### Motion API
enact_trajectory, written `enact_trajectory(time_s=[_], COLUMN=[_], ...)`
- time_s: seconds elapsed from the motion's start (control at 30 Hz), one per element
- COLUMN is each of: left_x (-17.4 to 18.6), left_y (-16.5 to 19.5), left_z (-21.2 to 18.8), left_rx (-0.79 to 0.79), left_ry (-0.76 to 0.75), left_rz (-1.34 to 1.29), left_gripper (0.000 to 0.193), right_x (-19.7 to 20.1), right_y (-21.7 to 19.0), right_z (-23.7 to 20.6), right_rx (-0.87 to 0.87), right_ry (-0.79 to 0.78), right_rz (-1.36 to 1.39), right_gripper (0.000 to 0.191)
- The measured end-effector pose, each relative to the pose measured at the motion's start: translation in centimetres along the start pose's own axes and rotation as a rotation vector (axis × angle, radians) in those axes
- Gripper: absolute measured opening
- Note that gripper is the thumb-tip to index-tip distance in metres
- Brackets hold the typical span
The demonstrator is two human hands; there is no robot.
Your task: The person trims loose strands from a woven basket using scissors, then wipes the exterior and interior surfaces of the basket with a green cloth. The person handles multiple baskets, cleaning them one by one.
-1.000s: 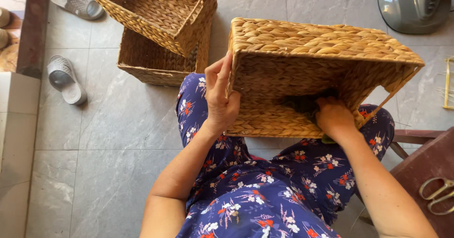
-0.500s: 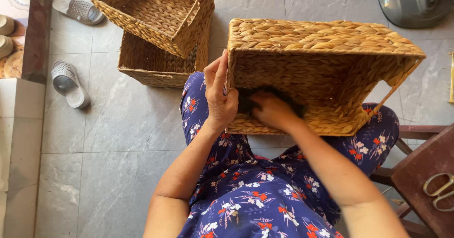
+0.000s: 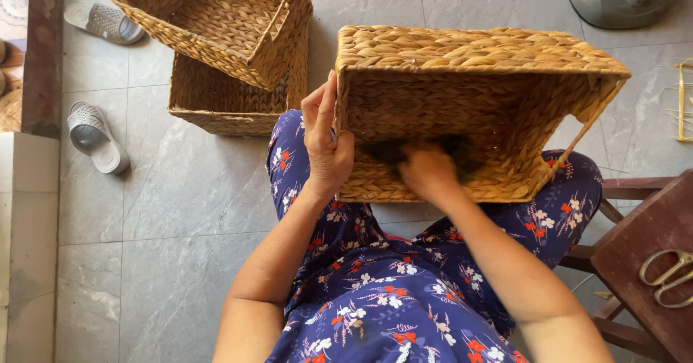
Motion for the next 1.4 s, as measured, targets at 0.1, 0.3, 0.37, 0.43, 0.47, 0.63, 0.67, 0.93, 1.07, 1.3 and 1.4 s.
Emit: enact_trajectory(time_s=[0.1,0.3,0.37,0.43,0.47,0.63,0.67,0.93,1.07,1.3,1.4], left_x=[0.3,1.2,1.4,1.4,1.4,0.4,0.2,0.6,1.1,0.6,0.3], left_y=[0.1,0.0,0.1,0.1,0.0,0.3,0.2,-0.1,-0.4,-0.1,0.0], left_z=[0.2,0.4,0.4,0.5,0.6,0.5,0.4,0.1,0.1,0.1,0.0], left_rx=[-0.017,-0.015,-0.021,-0.020,-0.009,-0.026,-0.012,-0.041,-0.021,-0.003,0.002], left_ry=[0.027,0.032,0.029,0.019,0.013,0.003,0.002,0.047,0.038,0.015,0.003], left_rz=[-0.019,-0.006,-0.014,0.001,0.000,-0.052,-0.034,-0.031,-0.002,-0.043,-0.057], left_gripper=[0.091,0.091,0.092,0.092,0.091,0.092,0.092,0.090,0.089,0.092,0.093], right_x=[-1.9,1.3,2.7,5.7,5.8,3.8,3.2,0.5,2.6,6.8,4.3], right_y=[-7.5,-3.6,2.5,7.3,8.3,7.0,4.8,-9.8,-3.4,8.9,6.2], right_z=[1.1,0.6,0.0,-0.9,-1.4,-1.1,-0.7,0.0,-0.1,-2.4,-1.8], right_rx=[0.194,0.229,-0.010,-0.091,-0.068,-0.021,0.007,0.254,0.189,-0.037,0.022], right_ry=[-0.065,-0.081,-0.166,-0.040,0.002,0.057,0.077,-0.014,-0.050,0.105,0.112], right_rz=[0.105,0.132,-0.052,-0.127,-0.181,-0.253,-0.184,0.229,0.115,-0.274,-0.219], right_gripper=[0.039,0.055,0.055,0.050,0.046,0.038,0.039,0.043,0.052,0.040,0.044])
Point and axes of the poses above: each hand's wrist, its own z-axis towards the middle knuckle, its own x-axis out of the back of the hand, y = z × x, the point moved 7 cm from there along z, towards the middle knuckle, and after that the axes turned 15 degrees about y, right-handed, at the moved point
